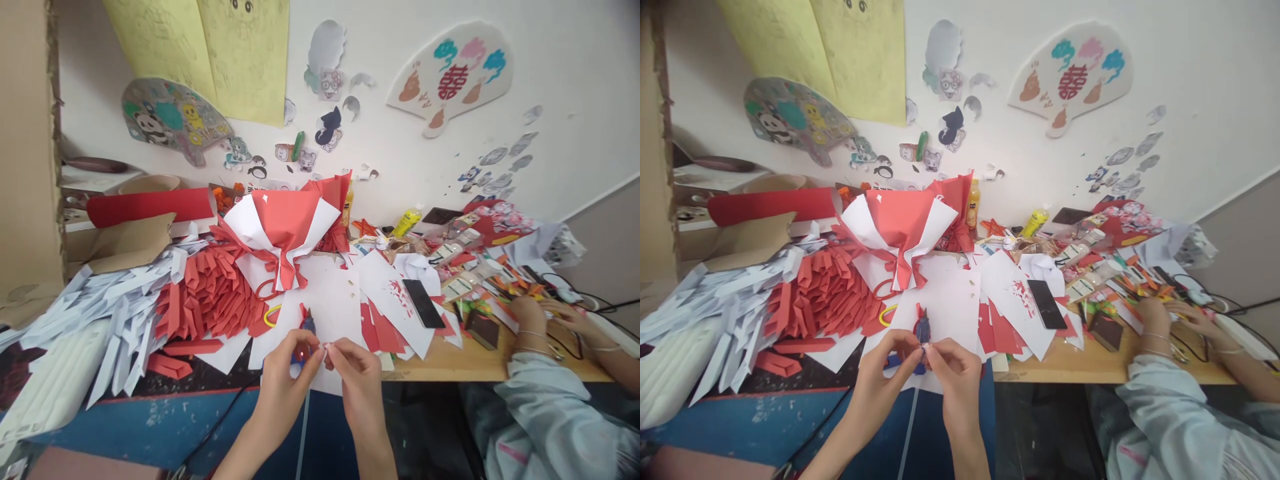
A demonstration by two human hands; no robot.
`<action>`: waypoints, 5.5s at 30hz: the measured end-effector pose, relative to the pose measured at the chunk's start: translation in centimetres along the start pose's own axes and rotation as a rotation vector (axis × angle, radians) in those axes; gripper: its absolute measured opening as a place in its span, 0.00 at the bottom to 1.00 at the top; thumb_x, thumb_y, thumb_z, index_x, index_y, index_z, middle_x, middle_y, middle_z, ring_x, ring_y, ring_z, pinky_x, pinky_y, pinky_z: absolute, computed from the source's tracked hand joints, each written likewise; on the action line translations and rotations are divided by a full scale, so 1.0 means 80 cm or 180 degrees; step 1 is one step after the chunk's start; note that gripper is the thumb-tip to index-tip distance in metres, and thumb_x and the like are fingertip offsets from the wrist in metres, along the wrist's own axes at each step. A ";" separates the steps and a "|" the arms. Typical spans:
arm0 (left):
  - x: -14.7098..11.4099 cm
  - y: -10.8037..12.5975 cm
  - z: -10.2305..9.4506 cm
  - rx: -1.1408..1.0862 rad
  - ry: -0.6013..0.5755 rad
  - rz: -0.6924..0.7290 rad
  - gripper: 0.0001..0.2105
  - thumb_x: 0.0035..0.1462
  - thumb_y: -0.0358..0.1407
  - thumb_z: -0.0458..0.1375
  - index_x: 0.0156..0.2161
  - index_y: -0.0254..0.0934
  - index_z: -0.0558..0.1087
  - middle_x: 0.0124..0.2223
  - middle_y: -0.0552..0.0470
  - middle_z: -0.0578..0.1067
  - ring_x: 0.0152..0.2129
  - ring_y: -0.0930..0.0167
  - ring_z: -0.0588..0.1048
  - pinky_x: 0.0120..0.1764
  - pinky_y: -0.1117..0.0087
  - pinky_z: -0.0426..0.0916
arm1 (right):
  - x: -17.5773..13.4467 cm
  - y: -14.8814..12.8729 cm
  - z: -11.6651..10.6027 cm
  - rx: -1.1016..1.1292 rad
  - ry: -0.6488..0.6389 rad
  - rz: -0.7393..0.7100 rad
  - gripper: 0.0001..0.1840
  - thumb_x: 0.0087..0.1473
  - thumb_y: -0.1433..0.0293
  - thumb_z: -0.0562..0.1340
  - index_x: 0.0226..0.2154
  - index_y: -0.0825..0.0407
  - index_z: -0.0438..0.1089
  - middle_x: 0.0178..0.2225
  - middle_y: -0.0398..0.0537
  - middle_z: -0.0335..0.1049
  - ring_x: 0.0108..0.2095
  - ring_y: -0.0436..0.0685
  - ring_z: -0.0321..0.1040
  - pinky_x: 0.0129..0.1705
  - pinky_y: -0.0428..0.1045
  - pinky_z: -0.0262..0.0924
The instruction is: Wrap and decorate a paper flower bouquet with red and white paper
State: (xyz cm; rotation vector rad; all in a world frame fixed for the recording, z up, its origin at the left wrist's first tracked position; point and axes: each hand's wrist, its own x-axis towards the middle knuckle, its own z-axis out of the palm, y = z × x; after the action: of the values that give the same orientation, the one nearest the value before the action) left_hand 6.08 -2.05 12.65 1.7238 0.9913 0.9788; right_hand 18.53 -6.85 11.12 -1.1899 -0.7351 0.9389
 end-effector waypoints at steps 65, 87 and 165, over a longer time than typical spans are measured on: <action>-0.046 -0.084 -0.121 -0.1906 -0.0264 -0.0323 0.21 0.59 0.51 0.58 0.29 0.32 0.78 0.25 0.46 0.75 0.26 0.64 0.73 0.34 0.63 0.70 | 0.057 -0.090 -0.048 -0.4417 -0.0584 -0.5593 0.12 0.56 0.77 0.66 0.41 0.47 0.78 0.36 0.41 0.79 0.33 0.50 0.76 0.39 0.44 0.72; -0.063 -0.065 -0.134 -0.0891 -0.0127 -0.0275 0.21 0.64 0.51 0.53 0.36 0.36 0.79 0.31 0.45 0.76 0.32 0.62 0.73 0.38 0.63 0.69 | 0.024 -0.037 -0.021 -0.4073 0.0400 -0.5175 0.26 0.51 0.86 0.67 0.48 0.45 0.75 0.31 0.35 0.79 0.31 0.53 0.77 0.47 0.47 0.75; 0.036 -0.093 -0.077 0.2411 -0.0254 0.1433 0.11 0.66 0.35 0.55 0.51 0.38 0.72 0.47 0.48 0.78 0.43 0.64 0.74 0.46 0.63 0.60 | 0.222 -0.014 -0.095 -0.2701 -0.0630 -0.0393 0.15 0.55 0.59 0.64 0.36 0.53 0.78 0.31 0.47 0.76 0.26 0.52 0.64 0.31 0.48 0.59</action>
State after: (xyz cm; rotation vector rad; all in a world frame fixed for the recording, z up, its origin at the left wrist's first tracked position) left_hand 0.06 4.55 8.03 2.6808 1.0114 0.8412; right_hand 33.25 5.71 10.38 -1.7649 -1.4321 0.6468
